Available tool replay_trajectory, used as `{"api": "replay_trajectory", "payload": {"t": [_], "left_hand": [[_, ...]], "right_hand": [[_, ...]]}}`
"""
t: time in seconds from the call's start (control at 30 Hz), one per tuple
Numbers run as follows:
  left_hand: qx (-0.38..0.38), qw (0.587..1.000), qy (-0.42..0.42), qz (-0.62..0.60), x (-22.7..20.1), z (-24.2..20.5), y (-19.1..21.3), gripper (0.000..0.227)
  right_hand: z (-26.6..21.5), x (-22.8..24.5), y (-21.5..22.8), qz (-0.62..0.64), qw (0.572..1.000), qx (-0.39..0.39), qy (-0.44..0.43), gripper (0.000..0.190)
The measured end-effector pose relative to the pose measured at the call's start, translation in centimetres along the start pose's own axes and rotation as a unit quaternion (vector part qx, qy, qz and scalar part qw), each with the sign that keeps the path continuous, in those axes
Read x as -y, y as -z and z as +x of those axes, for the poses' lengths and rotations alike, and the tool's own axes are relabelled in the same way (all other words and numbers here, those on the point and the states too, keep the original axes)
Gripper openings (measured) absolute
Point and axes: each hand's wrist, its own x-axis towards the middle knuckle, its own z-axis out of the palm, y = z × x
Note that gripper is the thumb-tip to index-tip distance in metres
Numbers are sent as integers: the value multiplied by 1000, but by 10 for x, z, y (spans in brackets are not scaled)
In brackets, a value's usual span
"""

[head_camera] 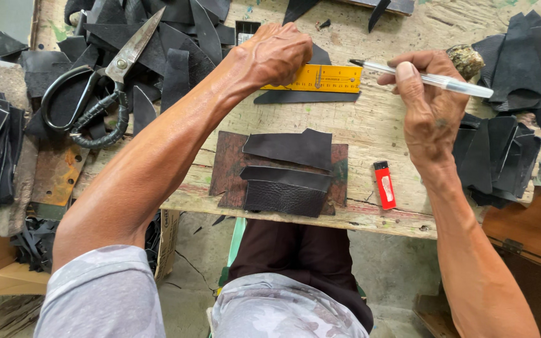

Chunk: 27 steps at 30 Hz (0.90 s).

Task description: The person cuts pieces of black leather using shears, applies adhesive from a jar, and joins the pieces together by hand to assemble a small item.

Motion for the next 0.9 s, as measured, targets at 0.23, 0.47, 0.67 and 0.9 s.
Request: {"api": "replay_trajectory", "payload": {"t": [0.23,0.47,0.67,0.9], "left_hand": [[5,1000,13,22,-4,1,2,22],[-5,998,7,62,-7,1,4,7],[6,998,6,61,-9,2,10,9],[-5,999,-2,40,-9,1,13,17]], "right_hand": [[-10,-1,-22,10,999,29,-31,20],[-6,5,-62,-103,991,77,35,21],[0,12,-84,-82,991,99,-49,17],[0,13,-92,-96,989,100,-41,16]]}}
